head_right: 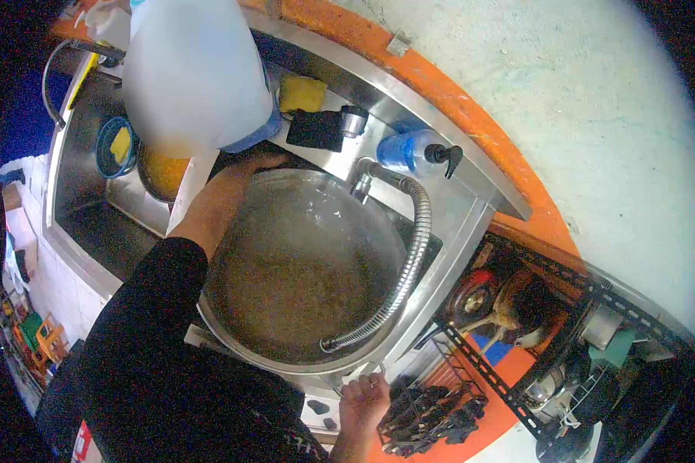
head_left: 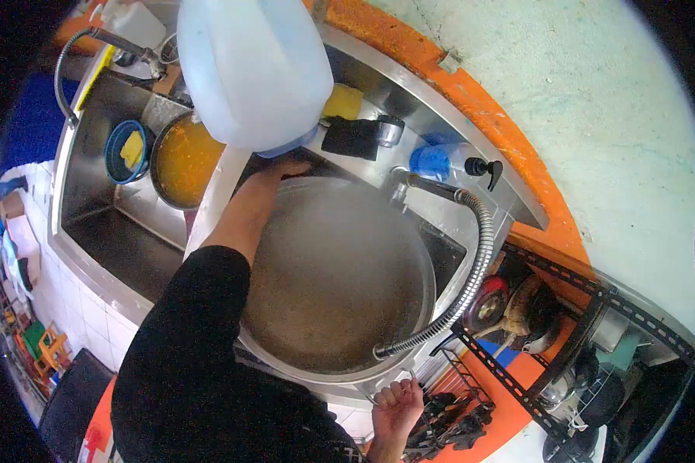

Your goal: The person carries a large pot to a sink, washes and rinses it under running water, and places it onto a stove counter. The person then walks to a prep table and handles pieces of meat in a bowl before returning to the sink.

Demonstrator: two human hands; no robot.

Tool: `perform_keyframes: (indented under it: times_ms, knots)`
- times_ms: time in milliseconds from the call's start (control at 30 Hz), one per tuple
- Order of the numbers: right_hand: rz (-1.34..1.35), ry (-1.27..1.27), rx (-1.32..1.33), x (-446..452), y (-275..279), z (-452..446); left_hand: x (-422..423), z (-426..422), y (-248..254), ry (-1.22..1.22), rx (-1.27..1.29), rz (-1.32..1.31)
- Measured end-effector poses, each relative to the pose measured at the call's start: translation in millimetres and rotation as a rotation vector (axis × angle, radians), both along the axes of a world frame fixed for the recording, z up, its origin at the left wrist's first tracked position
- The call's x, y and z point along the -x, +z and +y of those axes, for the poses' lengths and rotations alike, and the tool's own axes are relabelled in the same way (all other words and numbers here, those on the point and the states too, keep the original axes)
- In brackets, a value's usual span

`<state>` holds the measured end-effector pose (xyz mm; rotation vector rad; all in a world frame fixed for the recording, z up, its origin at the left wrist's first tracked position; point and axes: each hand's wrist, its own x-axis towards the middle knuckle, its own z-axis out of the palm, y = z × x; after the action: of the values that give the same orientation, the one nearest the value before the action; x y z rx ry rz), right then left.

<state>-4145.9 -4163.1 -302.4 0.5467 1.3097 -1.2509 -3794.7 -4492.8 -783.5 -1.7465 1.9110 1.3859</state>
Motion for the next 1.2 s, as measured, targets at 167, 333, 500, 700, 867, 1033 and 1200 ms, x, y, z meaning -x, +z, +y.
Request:
perform_keyframes:
  times_ms: [167,333,500,700,867,1033,1200]
  knots:
    - [-0.017,-0.099,-0.162,-6.0,7.2,-18.3,17.9,10.8,2.1,0.029,0.017,-0.015]
    - [0.032,0.061,-0.129,-11.4,7.5,-19.5,23.2,30.0,14.9,0.095,0.026,-0.053]
    - [0.151,0.047,-0.15,-18.2,39.8,-20.1,23.3,31.9,37.6,0.175,0.034,-0.039]
    - [0.206,0.048,0.053,-21.4,108.8,-7.5,20.4,44.3,90.9,0.33,0.074,0.047]
    - [0.103,-0.024,0.389,-31.9,176.6,2.6,6.1,83.5,136.6,0.489,0.095,0.183]
    - [0.021,-0.071,0.578,-48.0,241.3,8.5,24.3,127.2,169.7,0.6,0.093,0.357]
    - [-0.023,-0.047,0.745,-76.8,280.4,12.7,68.2,160.5,201.1,0.628,0.085,0.534]
